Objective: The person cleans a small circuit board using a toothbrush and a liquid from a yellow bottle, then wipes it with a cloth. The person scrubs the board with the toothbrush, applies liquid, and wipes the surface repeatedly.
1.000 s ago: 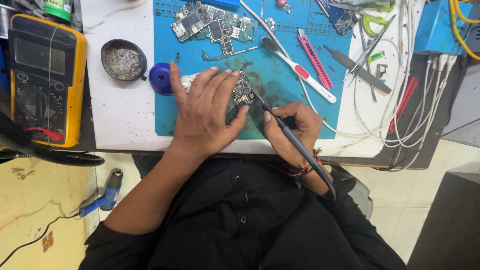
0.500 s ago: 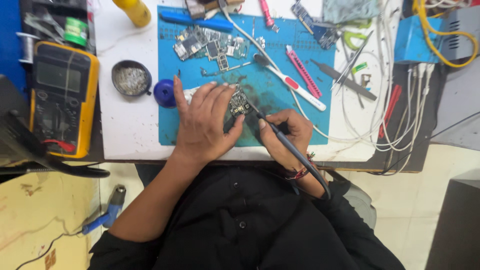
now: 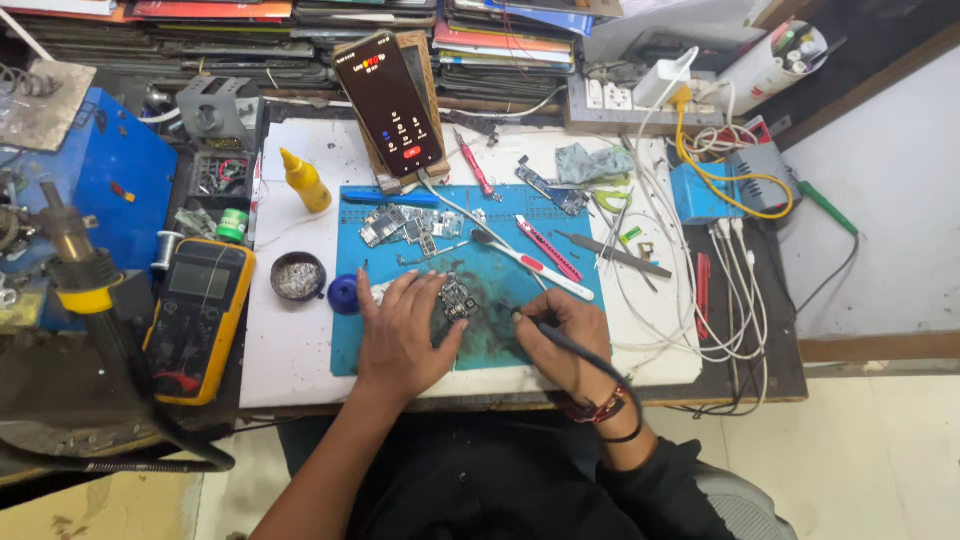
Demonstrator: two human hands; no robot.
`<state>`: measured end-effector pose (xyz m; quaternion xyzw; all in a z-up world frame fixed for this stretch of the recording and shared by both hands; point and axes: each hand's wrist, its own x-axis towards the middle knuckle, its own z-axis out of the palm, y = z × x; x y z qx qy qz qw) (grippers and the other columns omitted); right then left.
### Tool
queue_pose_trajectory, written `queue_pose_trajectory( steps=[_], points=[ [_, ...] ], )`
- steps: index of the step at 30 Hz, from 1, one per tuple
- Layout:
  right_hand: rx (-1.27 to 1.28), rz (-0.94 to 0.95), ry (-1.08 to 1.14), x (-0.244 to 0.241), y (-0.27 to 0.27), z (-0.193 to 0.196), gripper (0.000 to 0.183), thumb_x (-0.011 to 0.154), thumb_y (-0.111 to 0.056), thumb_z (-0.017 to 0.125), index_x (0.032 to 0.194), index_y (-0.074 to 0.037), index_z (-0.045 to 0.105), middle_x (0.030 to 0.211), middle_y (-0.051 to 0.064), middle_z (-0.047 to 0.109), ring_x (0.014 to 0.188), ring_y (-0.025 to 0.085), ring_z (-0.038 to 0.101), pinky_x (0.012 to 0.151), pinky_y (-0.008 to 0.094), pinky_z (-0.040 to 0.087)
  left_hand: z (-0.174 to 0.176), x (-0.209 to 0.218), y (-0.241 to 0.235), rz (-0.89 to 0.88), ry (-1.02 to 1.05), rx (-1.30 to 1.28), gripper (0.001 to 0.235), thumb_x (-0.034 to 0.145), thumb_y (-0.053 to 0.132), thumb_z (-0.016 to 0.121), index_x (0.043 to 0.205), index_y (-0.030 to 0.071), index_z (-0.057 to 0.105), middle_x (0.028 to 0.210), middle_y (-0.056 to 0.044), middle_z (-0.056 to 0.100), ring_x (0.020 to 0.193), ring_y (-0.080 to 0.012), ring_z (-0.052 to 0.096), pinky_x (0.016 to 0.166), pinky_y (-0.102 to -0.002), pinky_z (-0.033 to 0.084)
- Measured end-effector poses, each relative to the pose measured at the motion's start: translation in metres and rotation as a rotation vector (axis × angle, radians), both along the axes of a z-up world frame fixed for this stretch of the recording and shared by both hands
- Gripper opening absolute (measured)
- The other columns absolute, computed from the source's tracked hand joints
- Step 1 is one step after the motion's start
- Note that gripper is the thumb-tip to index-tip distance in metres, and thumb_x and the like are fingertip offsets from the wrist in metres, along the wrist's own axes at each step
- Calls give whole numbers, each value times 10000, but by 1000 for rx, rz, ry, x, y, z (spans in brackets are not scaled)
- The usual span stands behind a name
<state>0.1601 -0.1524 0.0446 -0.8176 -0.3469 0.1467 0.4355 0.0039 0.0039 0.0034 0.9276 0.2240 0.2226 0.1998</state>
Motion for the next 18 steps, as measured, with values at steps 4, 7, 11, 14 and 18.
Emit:
queue_pose_trajectory(
  steps=[4, 7, 11, 14, 18],
  points=[
    [2, 34, 32, -4, -9, 11, 180, 822, -202, 747, 834, -25, 717, 576, 66, 652, 507, 126, 610, 482, 292, 460, 0, -2, -6, -1, -24, -5, 580, 839, 361, 734, 1305, 41, 601, 1270, -125, 679, 1282, -319, 557, 1203, -708, 60],
    [-71, 27, 39, -1, 1, 15, 170, 792, -207, 759, 793, -40, 733, 566, 54, 682, 485, 124, 643, 471, 290, 474, 5, 2, 1, 1, -28, 3, 578, 839, 356, 735, 1303, 38, 600, 1267, -131, 675, 1284, -329, 552, 1192, -707, 64],
    [-37, 26, 32, 3, -3, 9, 163, 812, -189, 753, 822, -31, 713, 577, 55, 662, 509, 117, 634, 483, 286, 472, 2, 1, -2, -19, -5, -21, 582, 846, 346, 732, 1318, 34, 594, 1278, -130, 666, 1295, -325, 543, 1187, -719, 67],
    [-8, 76, 34, 6, -8, -3, 148, 839, -169, 748, 818, -29, 703, 611, 31, 651, 538, 91, 604, 505, 271, 464, -3, -4, -1, -31, 25, -47, 572, 879, 318, 722, 1356, 31, 587, 1323, -129, 649, 1326, -317, 529, 1200, -719, 68],
    [128, 94, 187, 9, -10, -19, 127, 901, -117, 700, 850, -8, 661, 658, 10, 628, 583, 62, 548, 525, 247, 417, -6, -2, 1, -60, 50, -8, 571, 907, 265, 709, 1414, 37, 578, 1395, -114, 631, 1380, -306, 511, 1209, -708, 63]
  ],
)
